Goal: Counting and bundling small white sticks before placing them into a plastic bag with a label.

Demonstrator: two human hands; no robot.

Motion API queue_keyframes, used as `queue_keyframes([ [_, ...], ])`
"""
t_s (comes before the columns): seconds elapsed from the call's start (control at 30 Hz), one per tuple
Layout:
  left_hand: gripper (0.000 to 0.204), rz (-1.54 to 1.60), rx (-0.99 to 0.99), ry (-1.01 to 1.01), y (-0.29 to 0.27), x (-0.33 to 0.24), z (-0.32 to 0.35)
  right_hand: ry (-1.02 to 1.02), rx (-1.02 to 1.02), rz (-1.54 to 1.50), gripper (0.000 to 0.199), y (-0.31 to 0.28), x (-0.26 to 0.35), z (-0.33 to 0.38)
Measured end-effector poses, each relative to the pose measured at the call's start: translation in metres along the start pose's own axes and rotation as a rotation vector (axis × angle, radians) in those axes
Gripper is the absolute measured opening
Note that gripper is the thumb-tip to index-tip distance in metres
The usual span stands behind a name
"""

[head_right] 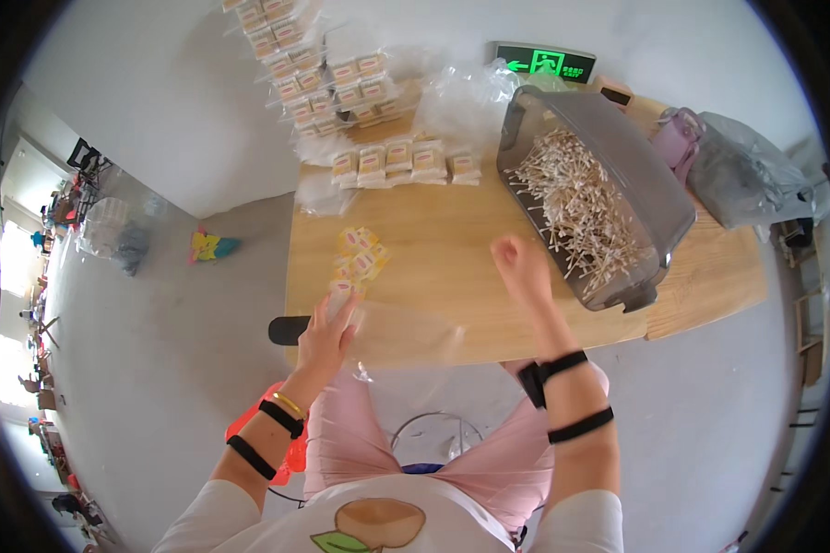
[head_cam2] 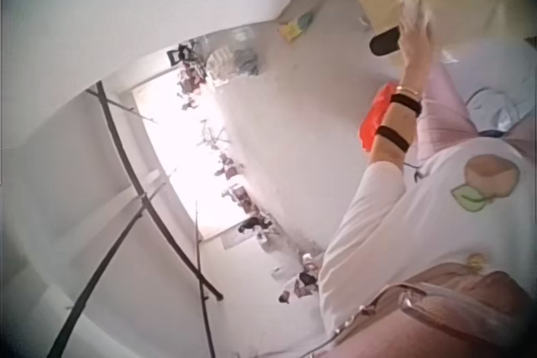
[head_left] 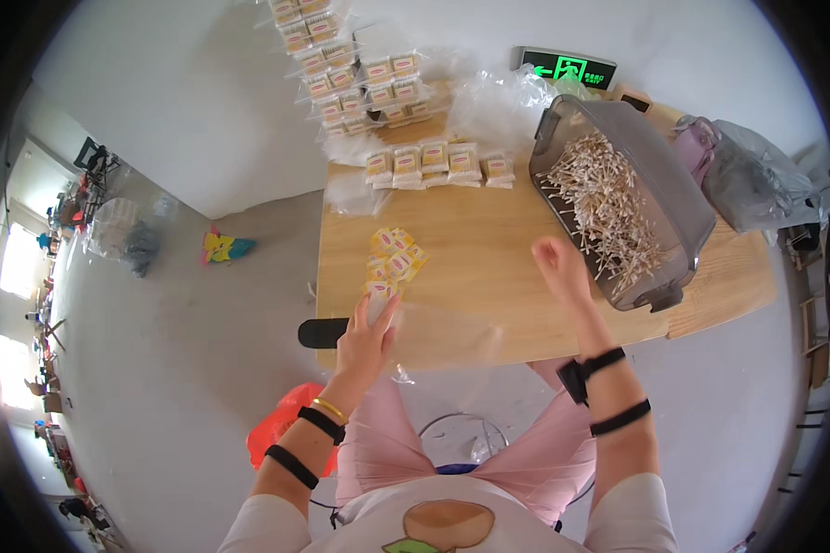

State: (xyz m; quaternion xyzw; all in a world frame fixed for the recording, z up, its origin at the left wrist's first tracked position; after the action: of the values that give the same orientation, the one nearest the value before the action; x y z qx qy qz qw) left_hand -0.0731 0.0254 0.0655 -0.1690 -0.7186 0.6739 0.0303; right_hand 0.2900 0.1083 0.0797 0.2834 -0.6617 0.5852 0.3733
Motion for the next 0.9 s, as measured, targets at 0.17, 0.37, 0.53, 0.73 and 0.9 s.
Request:
queue_keyframes([
  [0.17, 0.067, -0.013, 0.03, -0.003, -0.002, -0.003, -0.002, 0.112, -0.118, -0.205, 0.046, 0.032, -0.019, -0.13],
  [0.37, 0.066, 0.005, 0.023, 0.018, -0.004, -0.01, -0.005, 0.437, -0.103, 0.035, 0.07, 0.061, -0.057, -0.209],
  [0.53, 0.065, 0.019, 0.009, 0.004, -0.01, -0.002, 0.004, 0.493, -0.189, 0.391, 0.077, 0.092, -0.017, -0.203],
  [0.73, 0.066, 0.037, 0.002, 0.051, -0.01, -0.009, -0.005, 0.401, -0.189, -0.061, 0.061, 0.07, -0.078, -0.215],
  [0.9, 0.066, -0.043, 0.018, -0.01, -0.012, -0.003, 0.007, -0.002, -0.089, 0.464, 0.059, 0.044, 0.023, -0.082],
])
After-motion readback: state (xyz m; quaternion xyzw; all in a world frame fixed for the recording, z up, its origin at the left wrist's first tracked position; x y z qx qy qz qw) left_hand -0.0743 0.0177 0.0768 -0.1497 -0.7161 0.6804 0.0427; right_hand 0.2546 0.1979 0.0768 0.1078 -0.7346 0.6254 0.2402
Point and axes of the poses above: each hand's wrist, its own z-axis away from the middle knuckle, its own y-axis out of the palm, x = y × z, the point moved 6 cm from there along -z, towards the middle knuckle, and after that the axes turned 2 degrees about -z, right-handed, at the moved point
